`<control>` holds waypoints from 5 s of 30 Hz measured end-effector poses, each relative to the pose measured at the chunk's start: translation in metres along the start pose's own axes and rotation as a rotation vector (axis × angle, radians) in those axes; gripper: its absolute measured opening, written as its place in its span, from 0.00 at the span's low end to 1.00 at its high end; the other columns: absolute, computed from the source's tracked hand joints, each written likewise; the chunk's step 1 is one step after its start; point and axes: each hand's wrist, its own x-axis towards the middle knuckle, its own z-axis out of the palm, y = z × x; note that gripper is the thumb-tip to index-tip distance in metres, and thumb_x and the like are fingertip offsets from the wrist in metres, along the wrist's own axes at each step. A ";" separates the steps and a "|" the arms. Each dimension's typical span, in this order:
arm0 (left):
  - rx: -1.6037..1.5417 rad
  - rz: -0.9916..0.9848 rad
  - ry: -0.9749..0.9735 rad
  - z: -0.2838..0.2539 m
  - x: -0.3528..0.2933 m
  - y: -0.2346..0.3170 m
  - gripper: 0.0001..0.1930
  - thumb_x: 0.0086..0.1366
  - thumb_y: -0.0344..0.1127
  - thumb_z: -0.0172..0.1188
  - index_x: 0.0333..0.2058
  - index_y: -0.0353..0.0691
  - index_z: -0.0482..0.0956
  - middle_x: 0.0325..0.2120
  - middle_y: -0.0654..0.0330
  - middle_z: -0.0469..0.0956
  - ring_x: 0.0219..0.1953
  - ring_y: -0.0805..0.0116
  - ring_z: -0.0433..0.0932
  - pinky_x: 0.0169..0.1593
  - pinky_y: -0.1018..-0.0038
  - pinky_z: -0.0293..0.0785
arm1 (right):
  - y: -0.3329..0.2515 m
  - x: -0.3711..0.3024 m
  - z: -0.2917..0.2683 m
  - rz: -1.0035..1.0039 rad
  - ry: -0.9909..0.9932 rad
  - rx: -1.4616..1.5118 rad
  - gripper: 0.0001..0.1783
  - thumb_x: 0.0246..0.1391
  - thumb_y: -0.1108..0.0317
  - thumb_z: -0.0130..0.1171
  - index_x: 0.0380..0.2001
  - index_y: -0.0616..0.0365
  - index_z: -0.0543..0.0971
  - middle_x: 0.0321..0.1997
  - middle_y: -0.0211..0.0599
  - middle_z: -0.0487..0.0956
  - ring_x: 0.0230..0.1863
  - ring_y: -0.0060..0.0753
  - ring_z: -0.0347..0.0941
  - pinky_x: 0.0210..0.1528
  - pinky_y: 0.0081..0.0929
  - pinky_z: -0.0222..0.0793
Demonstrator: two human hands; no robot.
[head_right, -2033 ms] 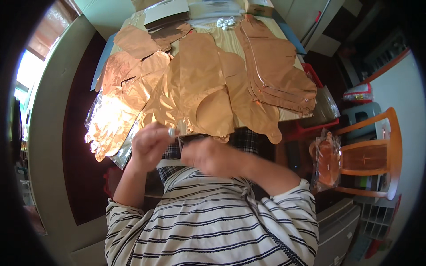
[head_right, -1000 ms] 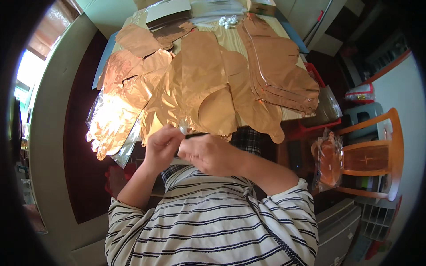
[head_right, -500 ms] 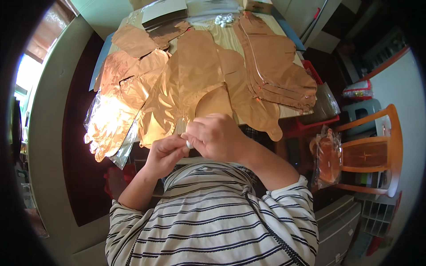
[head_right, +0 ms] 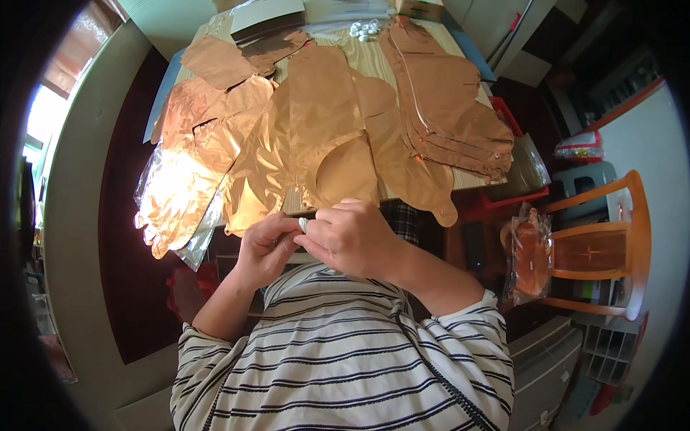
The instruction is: Folding metallic foil balloons and inserting them into cardboard packaging sleeves.
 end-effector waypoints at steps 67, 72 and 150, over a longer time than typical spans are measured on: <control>-0.952 -0.654 -0.008 -0.032 0.074 -0.002 0.16 0.70 0.29 0.58 0.55 0.33 0.76 0.38 0.62 0.81 0.44 0.70 0.79 0.49 0.74 0.74 | 0.276 0.130 -0.088 0.878 -0.023 0.610 0.04 0.57 0.75 0.61 0.34 0.63 0.77 0.27 0.37 0.81 0.22 0.27 0.78 0.30 0.26 0.79; -0.847 -0.642 -0.071 -0.029 0.061 -0.007 0.15 0.71 0.29 0.57 0.54 0.34 0.77 0.44 0.61 0.82 0.47 0.77 0.79 0.54 0.80 0.73 | 0.364 0.197 -0.069 1.110 0.059 0.314 0.05 0.51 0.77 0.64 0.26 0.67 0.78 0.22 0.39 0.79 0.19 0.29 0.76 0.19 0.31 0.76; 0.628 0.316 -0.170 -0.019 -0.054 -0.023 0.06 0.50 0.26 0.67 0.27 0.39 0.79 0.27 0.59 0.77 0.31 0.56 0.78 0.34 0.62 0.73 | -0.003 -0.057 0.121 0.666 -0.201 1.394 0.27 0.70 0.57 0.51 0.63 0.64 0.66 0.65 0.42 0.67 0.68 0.30 0.60 0.68 0.28 0.57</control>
